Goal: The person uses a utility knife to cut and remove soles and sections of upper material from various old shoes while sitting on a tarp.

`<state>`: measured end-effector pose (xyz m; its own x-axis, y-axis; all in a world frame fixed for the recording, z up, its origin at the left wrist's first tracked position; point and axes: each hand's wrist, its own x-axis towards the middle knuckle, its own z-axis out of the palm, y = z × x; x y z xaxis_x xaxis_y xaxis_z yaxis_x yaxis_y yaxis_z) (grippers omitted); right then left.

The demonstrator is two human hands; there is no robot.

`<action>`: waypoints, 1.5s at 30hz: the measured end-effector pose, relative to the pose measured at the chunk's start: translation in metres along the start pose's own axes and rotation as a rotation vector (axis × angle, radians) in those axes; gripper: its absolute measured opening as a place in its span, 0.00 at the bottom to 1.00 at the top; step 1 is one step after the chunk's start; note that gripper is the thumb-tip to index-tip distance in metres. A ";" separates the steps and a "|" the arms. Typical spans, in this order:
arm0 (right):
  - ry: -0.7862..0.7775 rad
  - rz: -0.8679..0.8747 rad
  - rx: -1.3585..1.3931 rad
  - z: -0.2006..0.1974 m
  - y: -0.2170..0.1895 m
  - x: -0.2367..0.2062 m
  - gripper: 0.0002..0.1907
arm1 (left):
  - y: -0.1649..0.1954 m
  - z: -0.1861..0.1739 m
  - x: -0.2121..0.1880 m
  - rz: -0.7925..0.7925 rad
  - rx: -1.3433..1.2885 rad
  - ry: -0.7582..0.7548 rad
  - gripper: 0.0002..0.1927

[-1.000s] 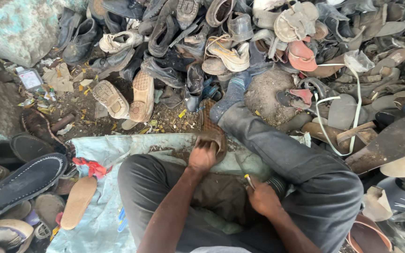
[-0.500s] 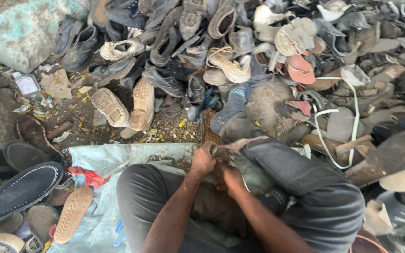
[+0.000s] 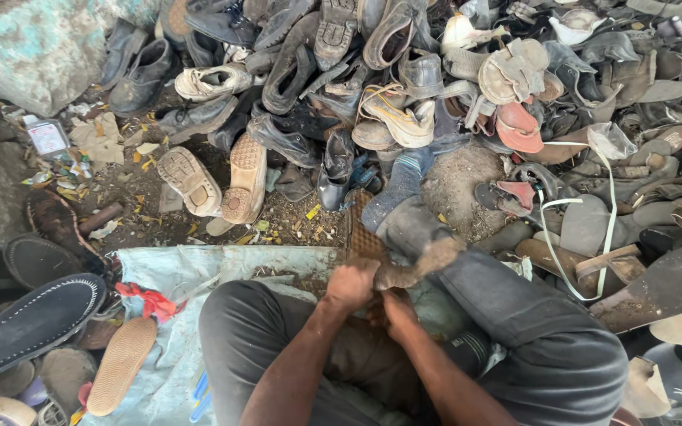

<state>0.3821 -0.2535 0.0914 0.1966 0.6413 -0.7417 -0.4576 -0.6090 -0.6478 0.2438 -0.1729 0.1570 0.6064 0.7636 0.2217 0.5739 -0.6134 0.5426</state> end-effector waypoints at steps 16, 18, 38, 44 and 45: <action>-0.098 -0.047 0.108 -0.016 -0.005 -0.076 0.14 | 0.051 -0.029 0.002 -0.456 -0.357 0.187 0.13; -0.108 -0.055 0.099 -0.017 -0.004 -0.083 0.15 | 0.047 -0.031 0.005 -0.468 -0.375 0.157 0.14; 0.190 -0.502 -1.245 0.011 -0.140 -0.131 0.17 | 0.078 -0.090 -0.038 -0.285 -0.891 0.299 0.17; 0.281 -0.693 -1.452 0.048 -0.180 -0.101 0.14 | 0.010 -0.139 -0.011 -0.579 -0.248 1.025 0.27; 0.287 -0.674 -1.437 0.050 -0.175 -0.099 0.13 | 0.016 -0.145 -0.005 -0.425 0.045 1.134 0.31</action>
<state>0.3996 -0.1870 0.2864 0.2382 0.9565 -0.1683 0.8929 -0.2838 -0.3494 0.1703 -0.1570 0.2826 -0.4487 0.6350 0.6288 0.6422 -0.2602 0.7210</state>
